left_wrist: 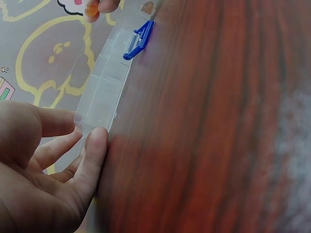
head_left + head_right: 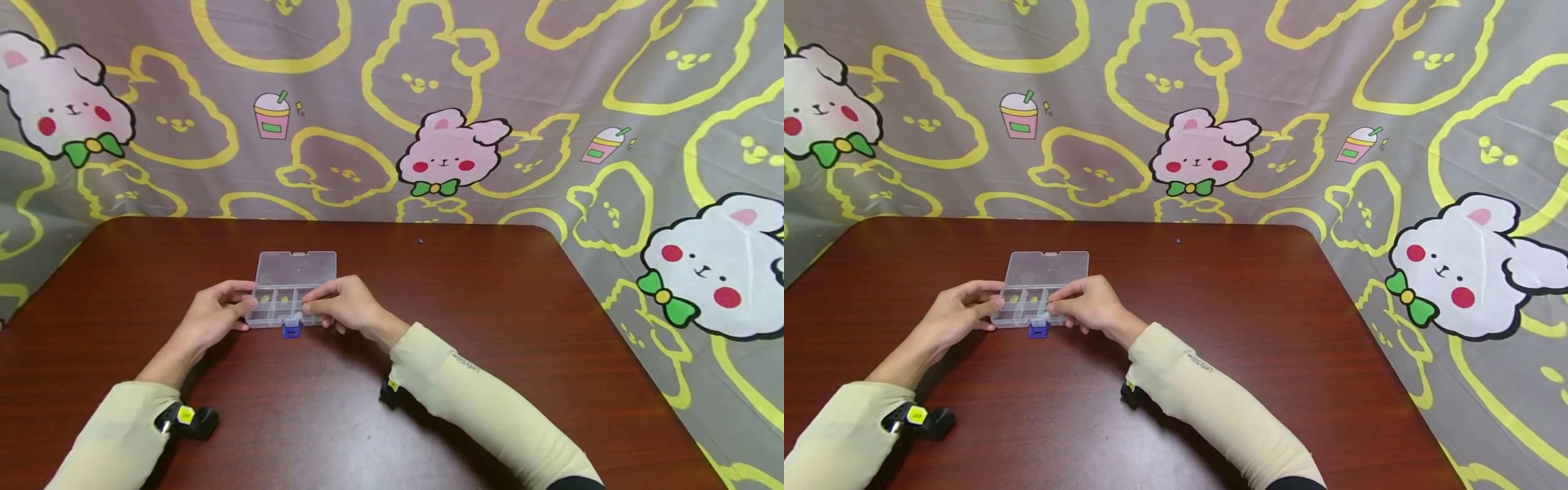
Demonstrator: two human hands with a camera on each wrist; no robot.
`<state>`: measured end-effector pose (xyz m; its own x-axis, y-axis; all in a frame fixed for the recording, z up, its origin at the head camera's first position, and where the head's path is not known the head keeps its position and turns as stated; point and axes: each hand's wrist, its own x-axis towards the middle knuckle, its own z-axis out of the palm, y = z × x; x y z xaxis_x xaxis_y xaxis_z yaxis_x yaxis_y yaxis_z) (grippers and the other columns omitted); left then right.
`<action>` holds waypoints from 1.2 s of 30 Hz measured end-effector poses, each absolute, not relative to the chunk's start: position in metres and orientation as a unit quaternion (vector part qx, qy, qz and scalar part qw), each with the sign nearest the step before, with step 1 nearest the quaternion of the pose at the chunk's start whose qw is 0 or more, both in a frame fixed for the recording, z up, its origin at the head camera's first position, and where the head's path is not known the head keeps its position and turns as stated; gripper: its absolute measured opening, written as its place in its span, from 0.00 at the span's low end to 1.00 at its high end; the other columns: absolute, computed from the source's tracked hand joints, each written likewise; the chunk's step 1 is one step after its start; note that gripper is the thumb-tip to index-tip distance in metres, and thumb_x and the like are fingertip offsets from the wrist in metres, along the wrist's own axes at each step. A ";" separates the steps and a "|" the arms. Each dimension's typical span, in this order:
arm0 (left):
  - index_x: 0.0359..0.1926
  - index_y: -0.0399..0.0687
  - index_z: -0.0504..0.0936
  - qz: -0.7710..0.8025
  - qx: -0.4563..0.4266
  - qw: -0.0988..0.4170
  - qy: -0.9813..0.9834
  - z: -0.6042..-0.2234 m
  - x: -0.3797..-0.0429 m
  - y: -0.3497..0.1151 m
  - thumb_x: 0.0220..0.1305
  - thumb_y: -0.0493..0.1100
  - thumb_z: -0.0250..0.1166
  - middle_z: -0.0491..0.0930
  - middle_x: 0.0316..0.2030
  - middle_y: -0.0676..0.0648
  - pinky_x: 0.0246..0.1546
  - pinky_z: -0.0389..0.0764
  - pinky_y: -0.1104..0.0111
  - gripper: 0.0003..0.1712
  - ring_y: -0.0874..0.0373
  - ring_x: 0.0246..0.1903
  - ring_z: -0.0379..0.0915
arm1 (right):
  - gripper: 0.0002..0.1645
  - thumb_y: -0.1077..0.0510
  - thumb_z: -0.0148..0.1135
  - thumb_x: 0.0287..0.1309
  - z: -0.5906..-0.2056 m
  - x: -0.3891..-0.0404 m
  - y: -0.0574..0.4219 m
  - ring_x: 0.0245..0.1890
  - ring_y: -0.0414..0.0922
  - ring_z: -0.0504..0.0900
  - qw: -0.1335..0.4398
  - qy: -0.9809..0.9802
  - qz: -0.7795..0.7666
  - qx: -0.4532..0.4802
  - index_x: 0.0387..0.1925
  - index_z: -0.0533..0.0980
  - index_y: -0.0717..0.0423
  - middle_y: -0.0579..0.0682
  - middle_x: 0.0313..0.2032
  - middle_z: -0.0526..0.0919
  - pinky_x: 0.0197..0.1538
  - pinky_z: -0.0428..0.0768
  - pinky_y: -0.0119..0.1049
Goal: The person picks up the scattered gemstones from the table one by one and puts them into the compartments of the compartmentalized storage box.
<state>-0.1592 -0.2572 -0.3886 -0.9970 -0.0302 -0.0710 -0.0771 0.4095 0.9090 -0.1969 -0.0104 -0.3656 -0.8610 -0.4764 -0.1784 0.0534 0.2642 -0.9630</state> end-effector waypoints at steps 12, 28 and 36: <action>0.65 0.30 0.71 0.540 -0.032 0.020 0.841 -0.389 -0.160 -0.256 0.72 0.36 0.60 0.76 0.48 0.32 0.29 0.86 0.67 0.23 0.60 0.32 0.77 | 0.06 0.64 0.73 0.58 -0.364 -0.200 -0.034 0.10 0.41 0.69 0.207 0.778 -0.579 -0.130 0.38 0.88 0.60 0.58 0.24 0.84 0.10 0.63 0.30; 0.65 0.32 0.71 0.527 -0.039 0.025 0.848 -0.388 -0.160 -0.256 0.73 0.37 0.60 0.76 0.50 0.32 0.31 0.86 0.66 0.23 0.55 0.36 0.76 | 0.02 0.66 0.72 0.57 -0.361 -0.202 -0.048 0.07 0.40 0.63 0.224 0.789 -0.561 -0.115 0.31 0.88 0.57 0.56 0.15 0.76 0.10 0.60 0.30; 0.65 0.32 0.71 0.529 -0.041 0.031 0.847 -0.387 -0.159 -0.256 0.73 0.37 0.60 0.76 0.49 0.32 0.32 0.86 0.66 0.23 0.55 0.35 0.77 | 0.03 0.65 0.73 0.56 -0.359 -0.203 -0.053 0.07 0.40 0.64 0.223 0.801 -0.542 -0.118 0.28 0.87 0.55 0.51 0.09 0.70 0.10 0.60 0.30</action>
<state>-0.1593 -0.2560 -0.3866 -0.9947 -0.0365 -0.0963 -0.1026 0.4371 0.8936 -0.2034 -0.0535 -0.3592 -0.8726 -0.4312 -0.2295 0.0527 0.3840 -0.9218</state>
